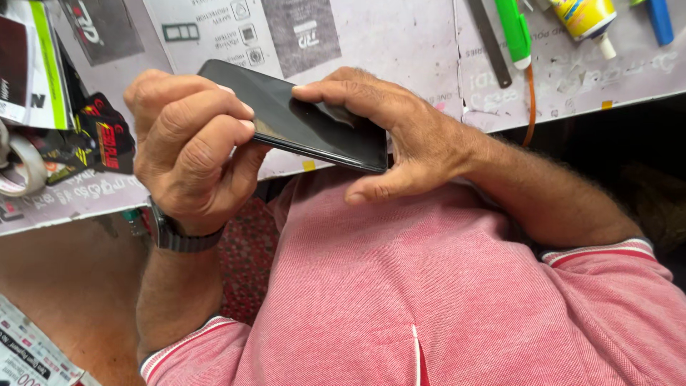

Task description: The person uses a green plastic tool to pry and separate the screen from the smartphone frame. They then switch to a metal spudger to carefully lift and detach the display assembly from the device body. The person rotates the phone to work on different edges and inspects the separation progress.

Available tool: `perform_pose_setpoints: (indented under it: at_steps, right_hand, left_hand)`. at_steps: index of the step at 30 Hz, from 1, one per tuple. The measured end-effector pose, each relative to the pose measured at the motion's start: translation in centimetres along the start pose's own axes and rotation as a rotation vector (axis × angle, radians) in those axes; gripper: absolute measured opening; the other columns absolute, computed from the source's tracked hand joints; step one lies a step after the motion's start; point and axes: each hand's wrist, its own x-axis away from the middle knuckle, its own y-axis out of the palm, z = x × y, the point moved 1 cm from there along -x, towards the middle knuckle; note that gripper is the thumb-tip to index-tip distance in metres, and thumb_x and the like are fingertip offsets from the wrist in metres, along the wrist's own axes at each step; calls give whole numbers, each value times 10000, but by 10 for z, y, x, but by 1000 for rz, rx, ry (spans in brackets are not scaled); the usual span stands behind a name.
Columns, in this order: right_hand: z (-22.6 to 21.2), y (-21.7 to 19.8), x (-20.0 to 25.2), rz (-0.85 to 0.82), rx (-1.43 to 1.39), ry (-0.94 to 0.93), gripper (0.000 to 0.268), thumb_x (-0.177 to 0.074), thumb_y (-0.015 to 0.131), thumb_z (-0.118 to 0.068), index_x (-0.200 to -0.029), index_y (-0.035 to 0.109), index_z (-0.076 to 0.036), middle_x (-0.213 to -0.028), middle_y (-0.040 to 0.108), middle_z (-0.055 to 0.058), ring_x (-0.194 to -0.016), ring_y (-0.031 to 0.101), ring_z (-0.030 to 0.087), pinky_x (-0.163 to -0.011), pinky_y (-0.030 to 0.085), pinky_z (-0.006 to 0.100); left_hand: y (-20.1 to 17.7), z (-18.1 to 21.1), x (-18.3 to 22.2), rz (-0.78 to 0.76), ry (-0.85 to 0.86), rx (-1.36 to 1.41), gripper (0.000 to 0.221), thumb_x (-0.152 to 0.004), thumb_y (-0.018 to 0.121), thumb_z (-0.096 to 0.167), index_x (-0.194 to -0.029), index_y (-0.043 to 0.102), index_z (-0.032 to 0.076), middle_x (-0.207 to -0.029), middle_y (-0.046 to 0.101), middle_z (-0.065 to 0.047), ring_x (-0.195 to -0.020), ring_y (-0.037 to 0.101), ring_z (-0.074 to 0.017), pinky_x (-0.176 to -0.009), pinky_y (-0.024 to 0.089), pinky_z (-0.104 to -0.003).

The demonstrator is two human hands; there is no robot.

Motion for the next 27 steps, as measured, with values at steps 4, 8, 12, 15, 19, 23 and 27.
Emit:
perform_pose_setpoints:
  at_steps: [4, 8, 12, 15, 19, 23, 27]
  right_hand:
    - [5, 3, 6, -15, -50, 4, 919, -909, 792, -553, -1577, 404, -55, -1430, 553, 134, -1294, 576, 239, -1125, 474, 359]
    - [10, 4, 11, -53, -120, -14, 921, -935, 729, -596, -1583, 392, -34, -1433, 547, 138, -1308, 557, 233, -1151, 444, 356]
    - [10, 2, 11, -84, -241, -57, 843, -1003, 597, -569, -1605, 370, -25, -1510, 517, 147, -1372, 515, 237, -1201, 397, 351]
    - [8, 1, 10, -91, -249, 7, 835, -991, 585, -568, -1586, 395, -14, -1465, 534, 157, -1339, 527, 256, -1184, 399, 364]
    - [6, -3, 11, -106, -179, 29, 895, -907, 625, -493, -1633, 387, -26, -1428, 542, 153, -1261, 526, 256, -1146, 406, 354]
    - [2, -8, 14, -120, -156, -51, 918, -878, 663, -407, -1628, 308, -17, -1542, 472, 163, -1404, 485, 259, -1222, 375, 356]
    - [-1, -4, 15, -75, -102, -40, 931, -844, 721, -344, -1611, 304, -18, -1537, 437, 188, -1441, 474, 284, -1245, 384, 372]
  left_hand:
    - [0, 10, 2, -14, -33, -22, 305, -884, 884, 65, -1040, 622, 55, -1038, 668, -70, -980, 637, -290, -861, 461, -467]
    - [2, 19, 4, -29, -69, -38, 310, -863, 893, 95, -1030, 634, 58, -1022, 673, -71, -972, 637, -289, -829, 461, -448]
    - [-2, 26, 4, -65, -90, -47, 302, -880, 889, 98, -1043, 638, 57, -1037, 675, -69, -990, 640, -287, -836, 469, -440]
    - [-1, 27, 1, -73, -76, -57, 305, -879, 896, 83, -1037, 636, 54, -1033, 673, -65, -990, 639, -281, -834, 469, -436]
    - [1, 25, 2, -82, -45, -54, 294, -882, 894, 46, -1035, 643, 46, -1042, 678, -66, -996, 638, -286, -842, 470, -433]
    - [-1, 23, 2, -102, -16, -51, 294, -855, 915, 19, -983, 651, 32, -1030, 680, -75, -975, 645, -291, -848, 467, -454]
    - [-1, 17, 5, -95, 6, -61, 274, -861, 905, 18, -958, 649, 31, -1045, 683, -86, -993, 656, -301, -943, 476, -512]
